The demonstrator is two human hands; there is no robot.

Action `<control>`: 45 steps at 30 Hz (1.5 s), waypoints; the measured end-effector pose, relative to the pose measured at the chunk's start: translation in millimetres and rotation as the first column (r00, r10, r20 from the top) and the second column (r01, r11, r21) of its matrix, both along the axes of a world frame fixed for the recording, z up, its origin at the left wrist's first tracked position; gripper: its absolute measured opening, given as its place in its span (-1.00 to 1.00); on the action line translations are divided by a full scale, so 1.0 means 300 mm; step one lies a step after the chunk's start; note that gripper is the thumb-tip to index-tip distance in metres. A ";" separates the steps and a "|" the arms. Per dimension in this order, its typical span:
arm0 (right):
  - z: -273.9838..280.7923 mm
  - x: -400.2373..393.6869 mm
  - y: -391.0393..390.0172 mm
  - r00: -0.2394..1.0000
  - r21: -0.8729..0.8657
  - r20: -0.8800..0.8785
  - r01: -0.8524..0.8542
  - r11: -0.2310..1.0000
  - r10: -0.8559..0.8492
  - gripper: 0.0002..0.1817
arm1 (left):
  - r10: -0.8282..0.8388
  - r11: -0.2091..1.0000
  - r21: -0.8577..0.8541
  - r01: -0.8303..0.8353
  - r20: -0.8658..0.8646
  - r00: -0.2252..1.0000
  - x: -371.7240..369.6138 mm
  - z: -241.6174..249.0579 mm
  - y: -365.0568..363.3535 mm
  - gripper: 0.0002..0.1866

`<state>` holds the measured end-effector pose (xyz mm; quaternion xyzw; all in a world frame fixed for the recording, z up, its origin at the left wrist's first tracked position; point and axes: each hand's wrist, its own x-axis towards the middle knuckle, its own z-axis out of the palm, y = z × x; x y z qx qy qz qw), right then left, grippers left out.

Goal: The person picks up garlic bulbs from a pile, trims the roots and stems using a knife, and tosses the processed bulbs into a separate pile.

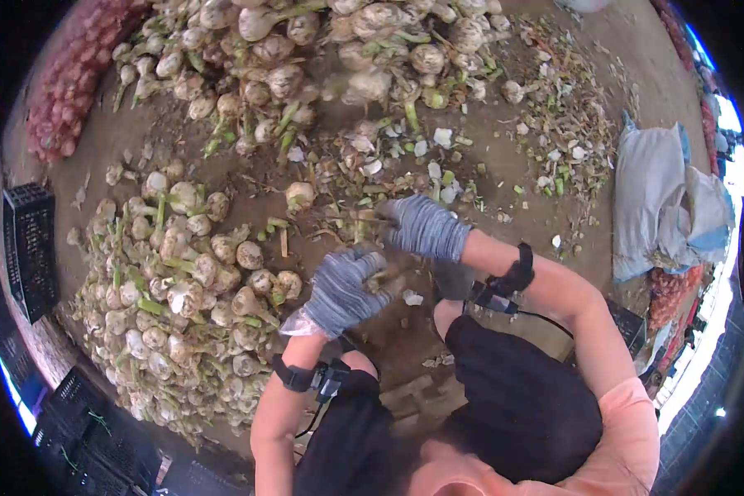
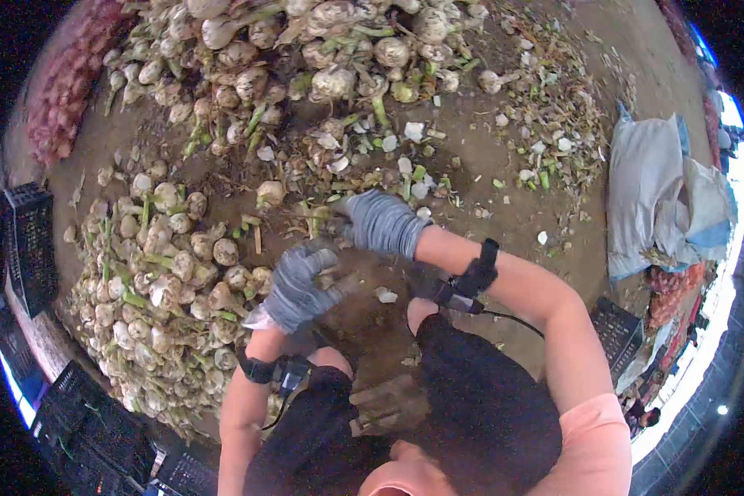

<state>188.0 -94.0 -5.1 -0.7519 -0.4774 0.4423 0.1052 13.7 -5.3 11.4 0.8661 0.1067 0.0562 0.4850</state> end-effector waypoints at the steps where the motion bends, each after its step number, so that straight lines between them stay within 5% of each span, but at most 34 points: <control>1: 0.002 0.014 0.004 0.993 -0.113 0.055 -0.094 0.989 0.101 -0.66 | 0.087 0.993 -0.081 -0.085 0.031 0.996 -0.001 0.016 -0.005 -0.76; 4: -0.175 0.118 -0.155 0.966 -0.260 0.153 -0.163 0.952 0.207 -0.70 | 0.140 0.981 0.116 -0.154 0.121 0.983 -0.073 0.130 0.091 -0.76; 6: -0.186 0.142 -0.136 0.939 -0.378 0.234 -0.149 0.914 0.251 -0.69 | 0.282 0.869 0.450 -0.207 -0.105 0.954 -0.193 0.247 0.157 -0.77; 7: -0.112 0.149 -0.092 0.969 -0.124 0.246 0.062 0.990 -0.030 -0.66 | 0.467 0.717 0.604 -0.348 -0.045 0.883 -0.298 0.242 0.195 -0.79; 8: -0.040 0.149 -0.043 0.936 0.134 0.177 0.285 0.949 -0.305 -0.63 | 0.579 0.506 0.854 -0.118 -0.235 0.781 -0.450 0.255 0.246 -0.70; 9: 0.011 0.162 0.021 0.909 0.191 0.274 0.268 0.944 -0.313 -0.56 | 0.844 0.468 0.587 -0.660 -0.077 0.530 -0.557 0.286 0.305 -0.60; 10: 0.024 0.175 0.076 0.871 0.320 0.348 0.237 0.917 -0.347 -0.54 | 0.982 0.172 0.159 -0.972 -0.101 0.157 -0.608 0.341 0.344 -0.48; 11: 0.024 0.190 0.130 0.826 0.441 0.411 0.189 0.878 -0.384 -0.52 | 0.991 0.122 0.569 -0.814 -0.019 0.135 -0.539 0.461 0.331 -0.41; 12: -0.004 0.213 0.188 0.828 0.449 0.408 0.184 0.874 -0.384 -0.52 | 0.991 0.112 0.569 -0.815 -0.010 0.130 -0.492 0.496 0.295 -0.41; 14: -0.070 0.248 0.283 0.797 0.335 0.530 0.117 0.935 -0.290 -0.48 | 0.991 0.057 0.086 -0.995 -0.127 0.046 -0.436 0.532 0.251 -0.37; 15: -0.078 0.253 0.304 0.796 0.341 0.530 0.114 0.933 -0.291 -0.48 | 0.906 0.357 0.265 -0.896 0.134 0.400 -0.423 0.465 0.259 -0.35; 17: -0.083 0.266 0.331 0.792 0.308 0.552 0.095 0.947 -0.260 -0.44 | 0.842 0.492 0.347 -0.798 -0.421 0.337 -0.315 0.471 0.171 -0.30; 18: -0.050 0.254 0.322 0.791 0.308 0.557 0.088 0.947 -0.255 -0.44 | 0.793 0.550 0.102 -0.829 -0.374 0.480 -0.267 0.415 0.155 -0.29; 19: -0.014 0.226 0.287 0.896 0.429 0.312 0.164 0.888 -0.316 -0.44 | 0.742 0.590 -0.145 -0.795 -0.291 0.604 -0.228 0.331 0.141 -0.28; 20: 0.033 0.185 0.255 0.943 0.517 0.040 0.264 0.814 -0.332 -0.43 | 0.666 0.722 -0.082 -0.687 -0.187 0.722 -0.175 0.275 0.142 -0.20; 21: 0.071 0.132 0.223 0.946 0.514 0.041 0.257 0.818 -0.323 -0.43 | 0.562 0.826 0.002 -0.564 -0.093 0.822 -0.120 0.224 0.143 -0.12; 23: 0.123 0.014 0.154 0.852 0.493 -0.246 0.520 0.697 -0.462 -0.44 | 0.564 0.730 -0.413 -0.545 -0.088 0.821 -0.021 0.136 0.101 -0.10; 24: 0.113 -0.028 0.129 0.854 0.486 -0.252 0.519 0.704 -0.455 -0.44 | 0.571 0.723 -0.411 -0.555 -0.097 0.815 0.017 0.081 0.089 -0.10; 26: 0.075 -0.094 0.081 0.520 0.107 -0.761 0.690 0.716 -0.388 -0.45 | 0.492 0.533 -0.732 -0.425 -0.140 0.859 0.055 -0.014 0.064 -0.16; 28: 0.075 -0.081 0.039 0.587 0.073 -0.693 0.636 0.769 -0.420 -0.42 | 0.510 0.540 -0.707 -0.457 -0.157 0.846 0.041 -0.042 0.045 -0.21; 31: 0.079 -0.026 0.002 0.928 0.279 -0.159 0.370 0.886 -0.338 -0.54 | 0.510 0.544 -0.673 -0.502 -0.210 0.834 0.007 -0.064 0.035 -0.25; 32: 0.094 -0.027 -0.005 0.927 0.273 -0.165 0.371 0.888 -0.337 -0.54 | 0.495 0.541 -0.664 -0.516 -0.245 0.834 -0.005 -0.072 0.035 -0.26; 34: 0.124 -0.029 -0.014 0.974 0.219 0.225 -0.091 0.971 0.041 -0.62 | 0.448 0.550 -0.627 -0.552 -0.336 0.828 -0.040 -0.141 0.017 -0.26; 36: 0.135 -0.058 -0.007 0.963 0.273 0.259 -0.140 0.952 0.067 -0.69 | 0.332 0.907 -0.247 -0.340 -0.074 0.940 -0.050 -0.193 0.000 -0.25; 37: 0.150 -0.069 0.007 0.951 0.195 0.285 -0.183 0.964 0.122 -0.68 | 0.295 0.815 -0.451 -0.364 -0.218 0.930 -0.048 -0.185 0.003 -0.20; 40: 0.203 -0.083 0.025 0.932 0.140 0.304 -0.250 0.958 0.199 -0.74 | 0.332 0.734 -0.520 -0.438 -0.288 0.898 -0.048 -0.050 -0.008 -0.48; 42: 0.210 -0.079 0.020 0.930 0.106 0.265 -0.290 0.951 0.254 -0.73 | 0.355 0.693 -0.553 -0.462 -0.296 0.887 -0.082 -0.109 -0.033 -0.48; 43: 0.198 -0.070 0.012 0.930 0.105 0.267 -0.287 0.952 0.251 -0.73 | 0.325 0.908 -0.197 -0.371 -0.229 0.918 -0.089 -0.121 -0.039 -0.49; 44: 0.165 -0.059 -0.006 0.937 0.148 0.273 -0.263 0.954 0.216 -0.77 | 0.268 0.952 0.202 -0.231 -0.182 0.946 -0.099 -0.131 -0.047 -0.51; 45: 0.118 -0.040 -0.027 0.943 0.192 0.277 -0.242 0.951 0.184 -0.81 | 0.269 0.952 0.201 -0.232 -0.183 0.946 -0.101 -0.126 -0.055 -0.51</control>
